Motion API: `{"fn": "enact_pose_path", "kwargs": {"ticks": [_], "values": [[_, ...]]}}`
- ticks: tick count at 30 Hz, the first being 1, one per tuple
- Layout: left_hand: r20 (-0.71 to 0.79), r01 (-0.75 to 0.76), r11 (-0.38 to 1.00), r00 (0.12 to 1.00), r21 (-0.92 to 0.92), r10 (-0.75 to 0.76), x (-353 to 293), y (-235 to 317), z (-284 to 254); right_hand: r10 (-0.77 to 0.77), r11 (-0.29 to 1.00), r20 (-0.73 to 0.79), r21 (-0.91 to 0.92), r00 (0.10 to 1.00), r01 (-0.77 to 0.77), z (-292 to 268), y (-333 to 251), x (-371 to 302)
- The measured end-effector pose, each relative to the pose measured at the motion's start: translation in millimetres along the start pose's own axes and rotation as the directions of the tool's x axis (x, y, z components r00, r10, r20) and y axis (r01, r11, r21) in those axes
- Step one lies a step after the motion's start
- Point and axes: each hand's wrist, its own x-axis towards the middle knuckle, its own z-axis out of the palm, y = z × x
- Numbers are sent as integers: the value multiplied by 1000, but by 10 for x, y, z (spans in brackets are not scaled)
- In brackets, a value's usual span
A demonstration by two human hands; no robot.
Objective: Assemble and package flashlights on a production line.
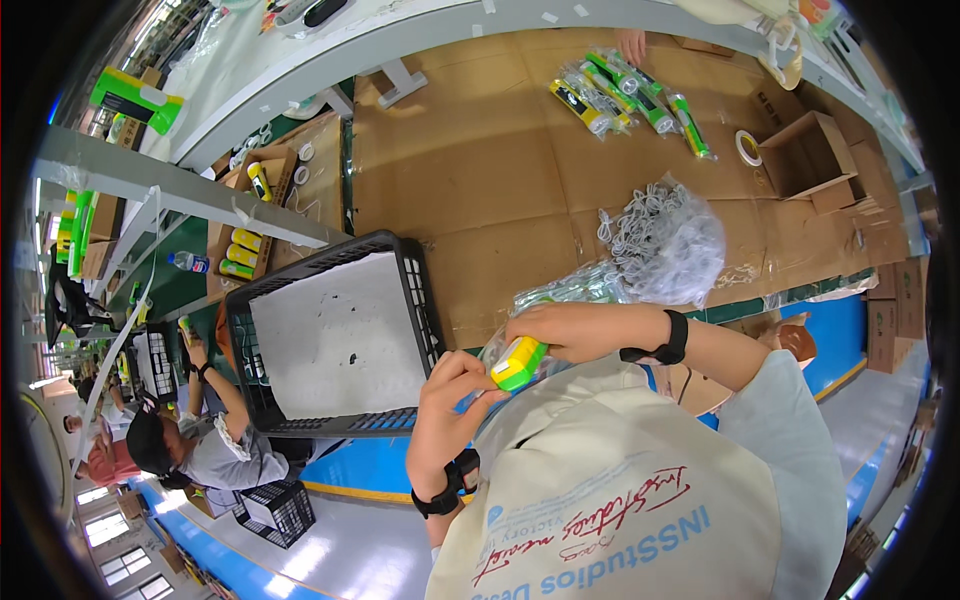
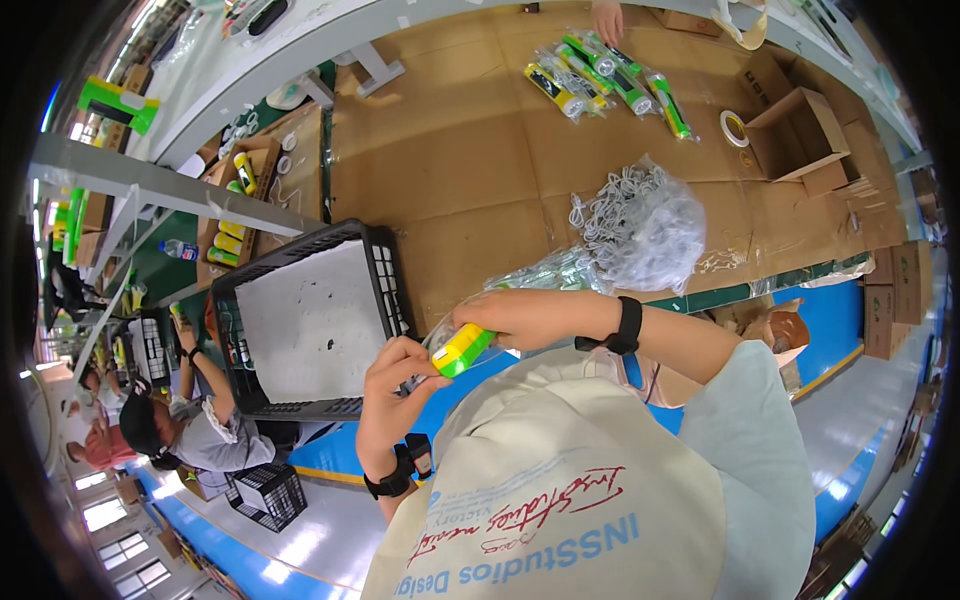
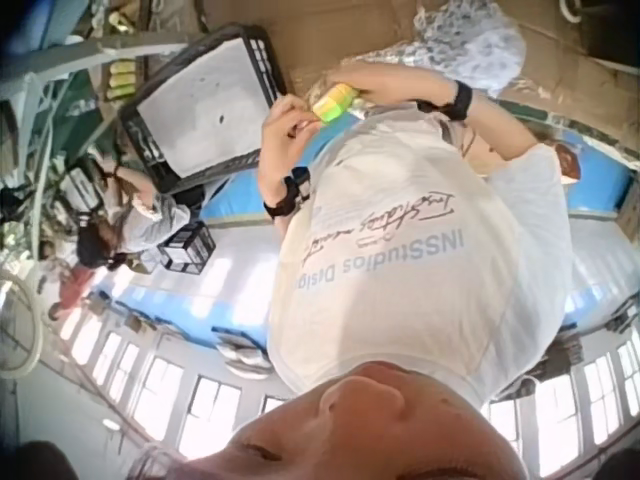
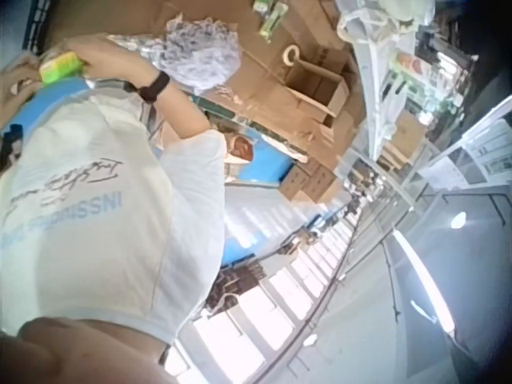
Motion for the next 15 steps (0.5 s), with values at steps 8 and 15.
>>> {"fn": "enact_pose_path", "kwargs": {"ticks": [8, 15], "values": [[246, -63, 995, 968, 84, 40, 622, -566, 598, 420, 783, 145, -557, 896, -277, 242, 921, -94], [23, 67, 997, 997, 41, -68, 689, -1647, 1200, 345, 938, -145, 31, 927, -344, -119, 1661, -340]]}}
